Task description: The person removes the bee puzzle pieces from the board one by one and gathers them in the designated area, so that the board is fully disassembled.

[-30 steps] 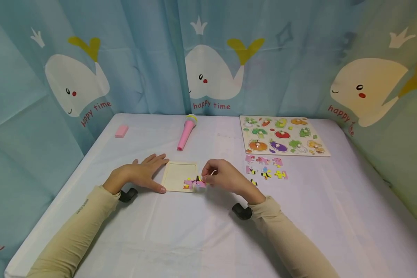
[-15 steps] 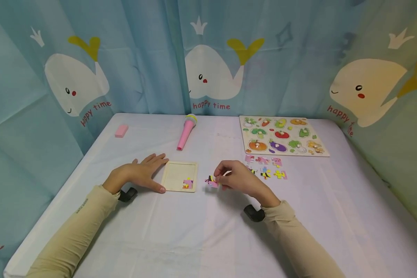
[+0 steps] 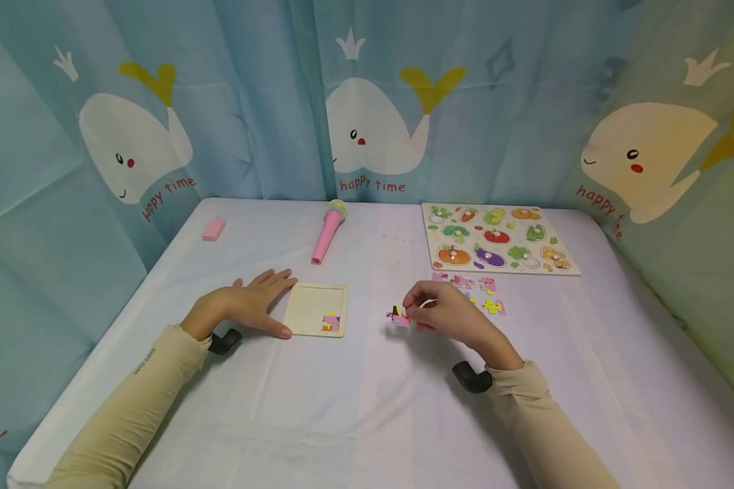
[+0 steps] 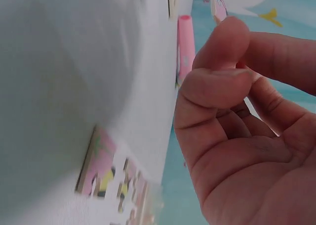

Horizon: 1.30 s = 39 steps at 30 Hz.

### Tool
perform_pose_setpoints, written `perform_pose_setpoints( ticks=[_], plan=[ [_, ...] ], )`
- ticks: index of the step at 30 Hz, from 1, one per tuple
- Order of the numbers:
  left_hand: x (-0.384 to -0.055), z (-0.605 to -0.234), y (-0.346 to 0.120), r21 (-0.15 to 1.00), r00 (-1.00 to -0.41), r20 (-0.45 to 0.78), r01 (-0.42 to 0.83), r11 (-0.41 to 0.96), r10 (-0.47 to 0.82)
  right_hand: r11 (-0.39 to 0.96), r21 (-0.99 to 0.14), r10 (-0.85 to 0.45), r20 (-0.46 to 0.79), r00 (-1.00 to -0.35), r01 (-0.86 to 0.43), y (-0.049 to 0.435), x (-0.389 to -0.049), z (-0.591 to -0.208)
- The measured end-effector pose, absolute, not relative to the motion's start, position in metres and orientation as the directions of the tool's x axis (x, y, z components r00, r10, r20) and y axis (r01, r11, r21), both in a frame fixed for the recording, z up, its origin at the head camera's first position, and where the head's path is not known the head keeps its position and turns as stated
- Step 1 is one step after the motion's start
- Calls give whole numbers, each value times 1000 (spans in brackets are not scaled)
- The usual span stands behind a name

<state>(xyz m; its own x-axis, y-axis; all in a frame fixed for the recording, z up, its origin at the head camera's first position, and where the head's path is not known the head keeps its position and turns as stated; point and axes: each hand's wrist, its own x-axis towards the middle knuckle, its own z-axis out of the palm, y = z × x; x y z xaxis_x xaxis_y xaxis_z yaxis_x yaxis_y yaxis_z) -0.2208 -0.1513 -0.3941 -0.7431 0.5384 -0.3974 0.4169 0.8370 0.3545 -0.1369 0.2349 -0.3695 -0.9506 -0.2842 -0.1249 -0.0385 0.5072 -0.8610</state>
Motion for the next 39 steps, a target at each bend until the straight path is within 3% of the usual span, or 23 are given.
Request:
perform_pose_setpoints(
  ticks=[21,39],
  plan=[
    [-220,-396,-153,367,-740,-395,416,832,545,609,-792,-188,-91,-978,-43,280,-139,-373],
    [-223,-396,-152,359,-741,-404,410,838,536,706,-708,-155,-170,-973,12,321,-143,-372]
  ],
)
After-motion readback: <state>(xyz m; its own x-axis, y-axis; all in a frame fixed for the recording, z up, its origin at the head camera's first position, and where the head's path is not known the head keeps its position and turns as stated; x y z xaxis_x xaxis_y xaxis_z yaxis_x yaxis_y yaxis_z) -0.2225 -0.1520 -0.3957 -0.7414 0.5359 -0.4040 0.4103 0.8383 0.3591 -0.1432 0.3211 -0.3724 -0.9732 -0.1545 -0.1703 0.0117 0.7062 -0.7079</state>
